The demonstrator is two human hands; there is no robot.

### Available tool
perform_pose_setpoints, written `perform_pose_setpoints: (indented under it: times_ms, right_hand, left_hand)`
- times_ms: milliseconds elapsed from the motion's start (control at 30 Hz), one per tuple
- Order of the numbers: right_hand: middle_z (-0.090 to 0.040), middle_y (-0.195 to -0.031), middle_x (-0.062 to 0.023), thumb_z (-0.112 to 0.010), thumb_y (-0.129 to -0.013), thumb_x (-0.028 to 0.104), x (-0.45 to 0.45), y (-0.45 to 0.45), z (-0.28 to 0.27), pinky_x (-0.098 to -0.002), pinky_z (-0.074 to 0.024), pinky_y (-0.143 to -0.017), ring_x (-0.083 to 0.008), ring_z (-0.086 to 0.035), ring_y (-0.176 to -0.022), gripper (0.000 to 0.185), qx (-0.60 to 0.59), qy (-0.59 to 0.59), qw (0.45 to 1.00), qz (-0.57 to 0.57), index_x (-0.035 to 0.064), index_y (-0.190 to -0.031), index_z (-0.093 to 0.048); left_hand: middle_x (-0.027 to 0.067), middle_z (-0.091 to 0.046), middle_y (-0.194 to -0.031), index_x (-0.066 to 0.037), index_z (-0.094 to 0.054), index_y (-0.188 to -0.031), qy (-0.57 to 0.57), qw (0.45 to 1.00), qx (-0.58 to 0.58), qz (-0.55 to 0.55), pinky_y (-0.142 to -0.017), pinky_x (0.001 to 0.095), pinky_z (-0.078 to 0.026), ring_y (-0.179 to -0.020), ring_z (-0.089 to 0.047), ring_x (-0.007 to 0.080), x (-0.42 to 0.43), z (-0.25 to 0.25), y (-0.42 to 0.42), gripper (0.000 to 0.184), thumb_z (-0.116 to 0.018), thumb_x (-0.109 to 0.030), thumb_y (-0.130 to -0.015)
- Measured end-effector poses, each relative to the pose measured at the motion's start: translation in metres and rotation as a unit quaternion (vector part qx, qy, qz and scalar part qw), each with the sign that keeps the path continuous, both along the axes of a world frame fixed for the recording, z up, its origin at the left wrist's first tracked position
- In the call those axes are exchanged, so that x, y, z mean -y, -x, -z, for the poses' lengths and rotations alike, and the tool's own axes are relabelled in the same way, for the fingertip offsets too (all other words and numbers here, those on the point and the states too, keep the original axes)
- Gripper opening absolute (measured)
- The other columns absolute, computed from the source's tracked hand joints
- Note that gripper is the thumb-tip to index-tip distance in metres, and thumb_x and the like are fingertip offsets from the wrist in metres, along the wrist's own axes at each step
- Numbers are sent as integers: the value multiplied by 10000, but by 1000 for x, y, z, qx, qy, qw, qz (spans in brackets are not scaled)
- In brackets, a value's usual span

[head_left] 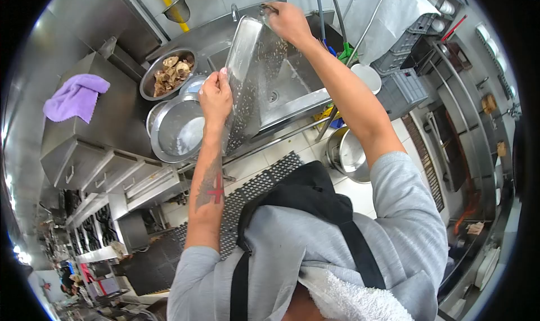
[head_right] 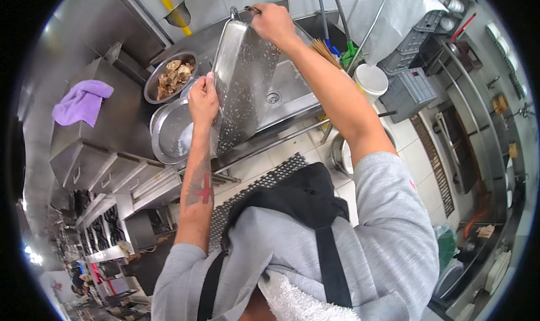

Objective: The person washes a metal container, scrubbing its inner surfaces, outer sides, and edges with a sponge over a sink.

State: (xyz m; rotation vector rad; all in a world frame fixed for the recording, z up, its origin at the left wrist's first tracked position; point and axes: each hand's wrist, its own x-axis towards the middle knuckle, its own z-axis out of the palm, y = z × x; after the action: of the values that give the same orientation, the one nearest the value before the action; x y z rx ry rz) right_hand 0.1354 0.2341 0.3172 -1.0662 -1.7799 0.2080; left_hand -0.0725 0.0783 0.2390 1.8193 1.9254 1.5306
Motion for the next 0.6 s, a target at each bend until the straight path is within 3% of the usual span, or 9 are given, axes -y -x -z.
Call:
perform_pose_setpoints:
  times_ms: [100,233,300,367,400,500,533,567,600]
  right_hand:
    - [-731,-1060,-206,-586,-964,284,13,11,24,-467,-532,-903,-421,-682,-1031,323,-73,53,994,-54,88,-1179,-724]
    - [-719,-1051,-234,-556,-979,286,33,46,30,-493,-525,-883,-450,-672,-1010,331,-185,71,979,-55,73,-1185,-704]
    - [-713,-1048,-246,-556,-983,274,33,50,31,-499,-525,-876,-456,-667,-1005,324,-210,49,974,-70,83,-1205,-696]
    - [-714,-1006,-254,-565,-985,219,29,46,34,-498,-528,-859,-452,-678,-979,298,-241,1,966,-95,80,-1216,-691]
    - [-714,-1006,-254,-565,-985,219,29,45,38,-498,-528,-859,-452,-678,-979,298,-253,1,962,-100,80,-1216,-691]
    - [-685,-1314,-156,-574,-930,78,50,51,64,-396,-511,-1043,-308,-635,-1269,412,-145,-173,970,-95,111,-1330,-667]
    - [-628,-1403,-142,-567,-919,62,70,56,70,-432,-455,-1109,-310,-574,-1341,460,-108,-200,964,-142,104,-1371,-638]
    - [-571,-1491,-127,-560,-908,45,85,58,74,-469,-399,-1174,-312,-514,-1413,510,-69,-227,953,-187,98,-1413,-609]
    - [-523,-1539,-133,-557,-922,50,84,57,77,-537,-319,-1209,-328,-450,-1461,515,-60,-206,945,-247,88,-1434,-589]
  left_hand:
    - [174,-537,-594,19,-624,-781,30,999,10,3,-577,446,-404,-545,-496,316,8,-1,11,474,-558,-362,-1055]
    - [208,-562,-640,39,-624,-789,-129,984,-120,-32,-626,481,-424,-601,-527,370,-35,-28,-8,531,-493,-387,-1076]
    - [216,-549,-634,55,-607,-788,-54,996,-63,8,-624,483,-420,-593,-504,381,-37,-52,-15,536,-465,-366,-1087]
    - [228,-525,-629,67,-578,-777,-50,998,-28,-2,-613,478,-406,-576,-470,364,-49,-50,-8,528,-464,-343,-1089]
    - [191,-521,-604,59,-569,-744,-76,996,-46,-15,-594,457,-393,-559,-450,292,-48,-52,-5,539,-456,-332,-1096]
    - [129,-549,-594,47,-587,-750,-94,993,61,-31,-577,436,-387,-563,-453,201,-64,-26,9,542,-440,-331,-1110]
    - [71,-582,-630,40,-614,-785,-86,993,61,-55,-589,405,-401,-601,-459,149,-61,-26,2,554,-405,-342,-1128]
    - [61,-592,-677,49,-620,-838,-122,972,191,61,-622,385,-425,-641,-470,147,-65,-19,0,554,-386,-355,-1136]
    - [68,-622,-721,55,-637,-878,-135,978,151,51,-652,369,-445,-673,-503,149,-66,-16,-2,554,-383,-363,-1137]
